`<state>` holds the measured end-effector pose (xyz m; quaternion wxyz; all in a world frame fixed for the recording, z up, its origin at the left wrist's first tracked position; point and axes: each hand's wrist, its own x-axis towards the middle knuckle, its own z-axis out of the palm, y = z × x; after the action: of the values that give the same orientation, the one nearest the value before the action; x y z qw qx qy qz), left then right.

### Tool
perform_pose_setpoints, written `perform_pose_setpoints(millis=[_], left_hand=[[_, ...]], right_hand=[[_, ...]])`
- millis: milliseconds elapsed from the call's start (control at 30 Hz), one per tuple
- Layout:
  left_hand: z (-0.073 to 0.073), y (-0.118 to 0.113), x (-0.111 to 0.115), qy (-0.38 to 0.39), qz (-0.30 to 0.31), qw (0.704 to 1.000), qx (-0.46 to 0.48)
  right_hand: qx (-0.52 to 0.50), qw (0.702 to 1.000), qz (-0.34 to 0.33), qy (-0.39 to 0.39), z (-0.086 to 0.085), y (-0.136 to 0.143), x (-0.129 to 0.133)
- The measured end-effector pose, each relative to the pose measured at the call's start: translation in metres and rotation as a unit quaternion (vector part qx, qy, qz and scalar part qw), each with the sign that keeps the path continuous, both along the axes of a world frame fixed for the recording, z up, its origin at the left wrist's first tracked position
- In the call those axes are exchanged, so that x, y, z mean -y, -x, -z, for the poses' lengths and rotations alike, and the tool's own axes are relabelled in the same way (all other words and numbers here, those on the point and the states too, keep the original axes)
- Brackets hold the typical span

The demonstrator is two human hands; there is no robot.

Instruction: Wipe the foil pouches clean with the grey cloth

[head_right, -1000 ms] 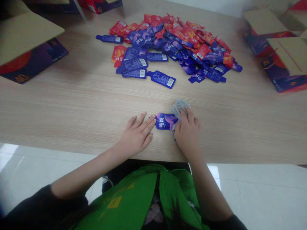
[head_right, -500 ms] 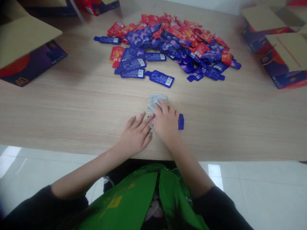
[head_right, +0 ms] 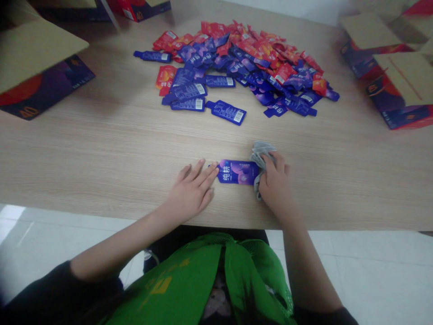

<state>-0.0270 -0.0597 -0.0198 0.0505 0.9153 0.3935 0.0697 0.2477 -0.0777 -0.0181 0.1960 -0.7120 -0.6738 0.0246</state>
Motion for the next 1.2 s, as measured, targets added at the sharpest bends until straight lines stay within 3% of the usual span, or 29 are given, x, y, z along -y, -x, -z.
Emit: perform_pose_setpoints(millis=[100,200,300,400,533,767,933,1067,1200], left_hand=[[0.001,0.0,0.0,-0.004,-0.001,1.0,0.001],[0.0,-0.001,0.0,-0.006,-0.001,1.0,0.0],[-0.001,0.0,0.0,-0.004,-0.001,1.0,-0.001],[-0.002,0.0,0.0,-0.003,0.0,1.0,-0.001],[-0.003,0.0,0.0,0.001,-0.002,1.0,-0.001],[-0.001,-0.001,-0.002,0.004,0.003,1.0,0.0],[-0.001,-0.001,-0.002,0.008,0.008,1.0,-0.002],[-0.002,-0.003,-0.001,0.002,0.003,1.0,0.002],[-0.001,-0.002,0.0,0.002,0.002,1.0,-0.002]], right_hand=[[-0.066,0.997,0.008,-0.05,-0.006,0.003,-0.008],[-0.082,0.993,-0.013,-0.087,-0.015,0.035,-0.018],[-0.032,0.997,-0.065,-0.034,-0.019,0.077,-0.026],[0.058,0.994,-0.082,0.032,-0.018,0.1,-0.028],[0.092,0.994,-0.047,0.04,-0.016,0.089,-0.022],[0.041,0.996,0.072,0.024,-0.008,0.045,-0.002],[0.008,0.998,0.058,0.008,-0.01,0.022,-0.003],[-0.021,0.997,0.016,-0.067,-0.02,0.036,-0.013],[0.03,0.998,-0.058,-0.012,-0.023,0.08,-0.02]])
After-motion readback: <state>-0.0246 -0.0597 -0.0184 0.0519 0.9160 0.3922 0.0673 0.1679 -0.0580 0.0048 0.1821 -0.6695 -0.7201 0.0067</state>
